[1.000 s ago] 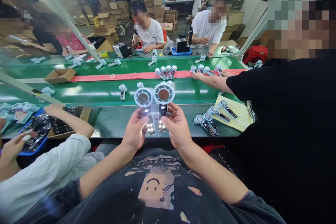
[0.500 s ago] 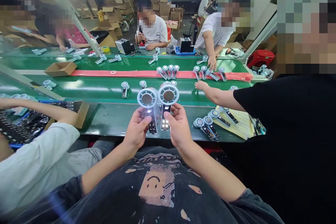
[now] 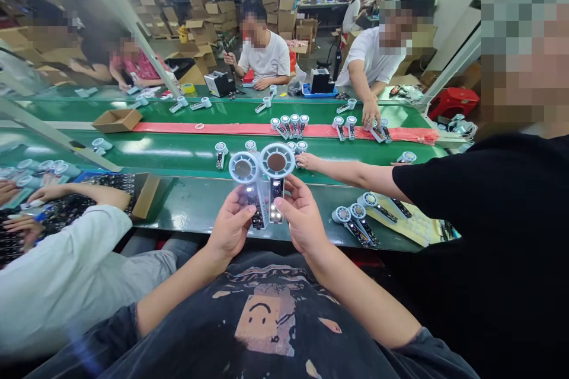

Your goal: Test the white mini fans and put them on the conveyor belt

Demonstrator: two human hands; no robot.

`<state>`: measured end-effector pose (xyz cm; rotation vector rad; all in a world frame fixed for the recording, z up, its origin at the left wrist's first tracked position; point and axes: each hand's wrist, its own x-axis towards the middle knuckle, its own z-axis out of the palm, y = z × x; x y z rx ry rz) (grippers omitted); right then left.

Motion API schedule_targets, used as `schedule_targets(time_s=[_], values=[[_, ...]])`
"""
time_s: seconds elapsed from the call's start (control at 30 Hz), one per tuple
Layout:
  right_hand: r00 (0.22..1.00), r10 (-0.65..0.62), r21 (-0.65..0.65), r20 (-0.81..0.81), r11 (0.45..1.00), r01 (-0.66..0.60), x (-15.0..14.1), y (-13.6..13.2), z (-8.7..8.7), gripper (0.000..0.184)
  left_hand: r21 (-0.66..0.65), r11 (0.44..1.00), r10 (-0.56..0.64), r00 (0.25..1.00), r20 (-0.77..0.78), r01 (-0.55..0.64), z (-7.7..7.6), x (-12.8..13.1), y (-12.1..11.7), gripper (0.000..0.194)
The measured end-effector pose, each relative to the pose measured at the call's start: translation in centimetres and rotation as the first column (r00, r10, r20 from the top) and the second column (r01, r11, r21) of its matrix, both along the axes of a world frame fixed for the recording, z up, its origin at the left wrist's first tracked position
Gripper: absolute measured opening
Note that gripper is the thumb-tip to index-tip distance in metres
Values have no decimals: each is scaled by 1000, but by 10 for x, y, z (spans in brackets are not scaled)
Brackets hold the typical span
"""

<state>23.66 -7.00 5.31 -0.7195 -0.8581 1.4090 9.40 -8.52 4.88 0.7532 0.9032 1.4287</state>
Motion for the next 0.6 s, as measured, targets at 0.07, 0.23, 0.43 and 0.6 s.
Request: schedule_targets(time_s=[0.07, 0.23, 0.43, 0.6], values=[[1000, 16, -14, 5, 1000, -16, -2, 1, -5, 55, -16, 1000, 3, 1000, -12, -3, 0, -4, -2, 58], [999, 6, -92, -35, 996, -9, -16, 8, -19, 53, -80, 995, 52, 998, -18, -53, -5, -15, -3, 61], [996, 34, -189, -87, 981, -50, -34, 17, -24, 57, -112, 989, 93, 996, -15, -94, -16, -32, 9, 63], [994, 69, -235, -80, 968, -86, -47, 34, -24, 59, -167, 982, 89, 996, 18, -84, -20, -47, 27, 64]])
